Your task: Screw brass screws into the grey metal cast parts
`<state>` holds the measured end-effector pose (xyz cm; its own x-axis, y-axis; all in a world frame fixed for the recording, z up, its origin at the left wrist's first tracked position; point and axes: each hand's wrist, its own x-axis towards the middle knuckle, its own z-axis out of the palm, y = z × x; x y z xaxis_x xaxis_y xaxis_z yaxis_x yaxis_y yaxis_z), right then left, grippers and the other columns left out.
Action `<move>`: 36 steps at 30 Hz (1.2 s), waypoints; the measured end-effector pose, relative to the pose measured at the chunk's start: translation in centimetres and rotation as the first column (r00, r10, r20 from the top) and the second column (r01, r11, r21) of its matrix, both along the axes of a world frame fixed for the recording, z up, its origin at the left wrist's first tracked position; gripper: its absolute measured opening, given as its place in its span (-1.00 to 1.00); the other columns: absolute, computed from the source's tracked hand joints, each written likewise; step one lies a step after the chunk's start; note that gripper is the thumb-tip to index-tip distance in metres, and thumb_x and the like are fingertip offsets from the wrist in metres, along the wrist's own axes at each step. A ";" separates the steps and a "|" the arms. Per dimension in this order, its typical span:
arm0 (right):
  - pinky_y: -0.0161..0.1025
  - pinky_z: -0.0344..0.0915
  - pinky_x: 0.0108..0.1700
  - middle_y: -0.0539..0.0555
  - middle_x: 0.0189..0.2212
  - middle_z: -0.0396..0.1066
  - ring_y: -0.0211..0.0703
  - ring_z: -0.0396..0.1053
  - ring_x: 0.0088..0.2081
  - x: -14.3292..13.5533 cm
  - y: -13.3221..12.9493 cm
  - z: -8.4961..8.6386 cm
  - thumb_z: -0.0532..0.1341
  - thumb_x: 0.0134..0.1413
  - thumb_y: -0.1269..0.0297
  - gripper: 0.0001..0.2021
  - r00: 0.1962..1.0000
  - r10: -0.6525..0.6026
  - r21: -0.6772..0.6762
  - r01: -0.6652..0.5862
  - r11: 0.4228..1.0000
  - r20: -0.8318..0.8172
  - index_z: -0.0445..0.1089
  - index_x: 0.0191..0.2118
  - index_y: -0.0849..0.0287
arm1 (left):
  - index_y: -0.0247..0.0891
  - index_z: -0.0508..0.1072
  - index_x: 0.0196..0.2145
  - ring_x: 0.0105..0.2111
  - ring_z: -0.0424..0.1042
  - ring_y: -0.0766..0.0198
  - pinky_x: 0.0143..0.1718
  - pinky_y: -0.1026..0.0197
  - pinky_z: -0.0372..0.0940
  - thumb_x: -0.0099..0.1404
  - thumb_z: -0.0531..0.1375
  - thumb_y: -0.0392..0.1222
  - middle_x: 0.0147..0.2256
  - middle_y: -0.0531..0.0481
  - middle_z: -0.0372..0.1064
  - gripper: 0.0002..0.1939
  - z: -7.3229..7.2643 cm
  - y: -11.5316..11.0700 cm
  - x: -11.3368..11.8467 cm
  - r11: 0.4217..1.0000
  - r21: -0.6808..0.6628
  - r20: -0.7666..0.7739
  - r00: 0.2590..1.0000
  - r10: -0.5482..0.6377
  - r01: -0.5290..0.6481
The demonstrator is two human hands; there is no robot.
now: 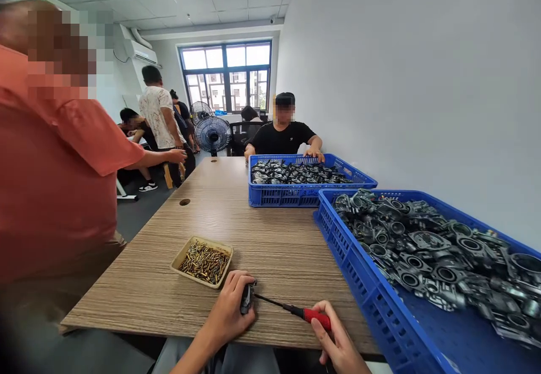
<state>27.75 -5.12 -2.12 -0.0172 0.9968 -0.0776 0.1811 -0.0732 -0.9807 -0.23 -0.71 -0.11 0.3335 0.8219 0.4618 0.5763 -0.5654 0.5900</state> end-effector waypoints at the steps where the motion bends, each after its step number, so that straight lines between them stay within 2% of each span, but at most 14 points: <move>1: -0.37 0.20 -0.61 -0.18 -0.61 0.01 -0.33 0.02 -0.63 0.0 0.0 -0.1 0.07 0.15 -0.40 -0.45 1.000 0.015 -0.008 -0.015 1.000 0.005 0.26 -0.27 0.06 | -0.13 0.27 0.06 0.12 0.23 0.01 0.20 -0.10 0.28 -0.02 0.17 -0.48 0.05 -0.10 0.31 -0.34 0.0 0.0 0.0 1.000 -0.005 -0.002 1.000 0.001 -0.001; 3: -0.39 0.14 -0.64 -0.19 -0.67 -0.07 -0.33 -0.05 -0.65 -0.2 0.1 -0.2 0.02 0.18 -0.41 -0.43 0.999 0.042 -0.034 -0.041 0.999 0.019 0.21 -0.37 0.07 | -0.14 0.27 0.06 0.13 0.23 0.01 0.20 -0.10 0.28 -0.02 0.17 -0.48 0.05 -0.10 0.30 -0.34 0.0 0.0 0.0 1.000 -0.013 -0.003 1.000 0.005 -0.005; 5: -0.39 0.14 -0.63 -0.19 -0.68 -0.09 -0.33 -0.07 -0.65 -0.3 0.1 -0.3 0.00 0.19 -0.41 -0.42 0.999 0.042 -0.052 -0.041 0.998 0.020 0.20 -0.38 0.07 | -0.14 0.26 0.06 0.12 0.23 0.00 0.19 -0.10 0.28 -0.02 0.17 -0.48 0.06 -0.10 0.30 -0.34 0.0 0.0 0.0 1.000 -0.018 -0.005 1.000 0.004 -0.004; 9: -0.34 0.25 -0.59 -0.18 -0.60 0.02 -0.31 0.03 -0.64 -0.3 -0.1 -0.1 0.09 0.11 -0.42 -0.43 0.999 -0.027 -0.013 0.027 1.000 -0.032 0.27 -0.12 0.02 | -0.13 0.26 0.07 0.14 0.22 -0.01 0.21 -0.12 0.26 -0.04 0.17 -0.49 0.07 -0.11 0.30 -0.32 0.1 0.0 0.0 1.000 -0.018 -0.016 1.000 -0.002 0.002; 10: -0.33 0.26 -0.58 -0.18 -0.58 0.03 -0.32 0.04 -0.64 -0.3 -0.1 0.0 0.11 0.11 -0.41 -0.43 0.999 -0.030 -0.003 0.030 1.000 -0.035 0.26 -0.11 0.02 | -0.13 0.27 0.07 0.14 0.21 -0.01 0.22 -0.12 0.26 -0.04 0.16 -0.49 0.07 -0.11 0.30 -0.33 0.1 0.0 0.0 1.000 -0.017 -0.017 1.000 -0.003 0.002; 14: -0.38 0.18 -0.64 -0.17 -0.61 -0.04 -0.32 0.00 -0.64 -0.5 -0.1 0.1 0.04 0.14 -0.43 -0.43 1.000 0.007 -0.016 -0.007 1.000 0.004 0.22 -0.34 0.05 | -0.14 0.27 0.06 0.14 0.22 0.00 0.21 -0.11 0.26 -0.04 0.16 -0.49 0.07 -0.10 0.30 -0.33 0.1 0.0 0.0 1.000 -0.021 -0.009 1.000 0.002 -0.002; 17: -0.40 0.14 -0.65 -0.18 -0.65 -0.09 -0.31 -0.02 -0.64 -0.7 -0.1 0.1 0.02 0.16 -0.42 -0.43 1.000 0.000 -0.025 0.001 1.000 0.021 0.19 -0.38 0.05 | -0.13 0.27 0.07 0.12 0.24 0.00 0.20 -0.10 0.28 -0.03 0.16 -0.49 0.06 -0.11 0.30 -0.32 0.0 0.0 0.0 1.000 -0.018 0.001 1.000 0.005 -0.005; 21: -0.35 0.24 -0.62 -0.14 -0.53 0.21 -0.35 0.07 -0.66 -0.7 -0.2 0.0 0.11 0.12 -0.40 -0.45 0.999 -0.050 0.037 0.049 0.998 0.020 0.26 -0.15 0.03 | -0.12 0.27 0.07 0.12 0.23 0.00 0.19 -0.10 0.28 -0.04 0.17 -0.50 0.06 -0.10 0.31 -0.31 0.0 0.0 0.0 1.000 0.001 -0.007 1.000 -0.002 0.002; 23: -0.36 0.24 -0.63 -0.10 -0.44 0.27 -0.37 0.10 -0.65 -0.6 -0.2 -0.1 0.11 0.11 -0.40 -0.44 0.998 -0.057 0.053 0.055 0.997 0.030 0.26 -0.16 0.04 | -0.12 0.27 0.07 0.12 0.23 0.00 0.20 -0.10 0.27 -0.04 0.17 -0.50 0.06 -0.10 0.30 -0.31 0.0 0.0 0.0 1.000 0.002 -0.012 1.000 -0.002 0.002; 26: -0.40 0.17 -0.66 -0.14 -0.54 0.10 -0.36 0.06 -0.64 -0.6 0.0 -0.1 0.06 0.14 -0.41 -0.43 0.998 -0.034 0.028 0.032 0.999 0.062 0.25 -0.31 0.08 | -0.14 0.27 0.06 0.12 0.23 0.00 0.19 -0.11 0.28 -0.03 0.17 -0.49 0.05 -0.11 0.30 -0.33 -0.1 0.0 0.0 1.000 -0.001 -0.013 1.000 0.008 -0.008; 28: -0.41 0.13 -0.68 -0.17 -0.59 -0.04 -0.36 0.00 -0.65 -0.6 0.0 -0.1 0.03 0.16 -0.42 -0.42 0.997 -0.018 -0.004 0.019 1.000 0.072 0.23 -0.36 0.08 | -0.14 0.27 0.06 0.11 0.24 -0.01 0.19 -0.12 0.29 -0.03 0.18 -0.48 0.04 -0.11 0.30 -0.33 -0.1 0.0 0.0 1.000 0.001 -0.013 1.000 0.012 -0.012; 30: -0.41 0.11 -0.67 -0.18 -0.61 -0.10 -0.35 -0.01 -0.66 -0.6 0.0 -0.1 0.01 0.17 -0.41 -0.42 0.998 -0.012 -0.026 0.014 1.000 0.069 0.21 -0.39 0.08 | -0.14 0.27 0.07 0.12 0.24 -0.01 0.19 -0.12 0.29 -0.03 0.18 -0.48 0.05 -0.11 0.31 -0.33 -0.1 0.0 0.0 1.000 0.004 -0.011 1.000 0.012 -0.012; 33: -0.37 0.19 -0.63 -0.15 -0.56 0.08 -0.33 0.08 -0.64 -0.5 -0.2 0.1 0.07 0.17 -0.38 -0.47 0.999 -0.036 -0.005 0.036 0.999 0.039 0.25 -0.28 0.06 | -0.13 0.28 0.07 0.13 0.24 -0.01 0.19 -0.12 0.29 -0.02 0.17 -0.49 0.06 -0.11 0.31 -0.33 0.0 0.0 -0.1 1.000 0.014 -0.006 1.000 0.013 -0.013; 36: -0.32 0.31 -0.55 -0.09 -0.35 0.32 -0.37 0.16 -0.62 -0.5 -0.4 0.2 0.15 0.15 -0.32 -0.50 0.998 -0.058 0.045 0.058 0.997 0.001 0.26 -0.10 0.02 | -0.12 0.28 0.08 0.13 0.24 0.00 0.19 -0.11 0.29 0.00 0.18 -0.49 0.06 -0.10 0.32 -0.33 0.1 -0.1 -0.1 1.000 0.025 -0.010 1.000 0.003 -0.003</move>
<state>27.29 -5.53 -1.96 0.0410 0.9986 -0.0324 0.1798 -0.0392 -0.9829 -0.28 -0.77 -0.04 0.3359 0.8112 0.4786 0.5838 -0.5780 0.5701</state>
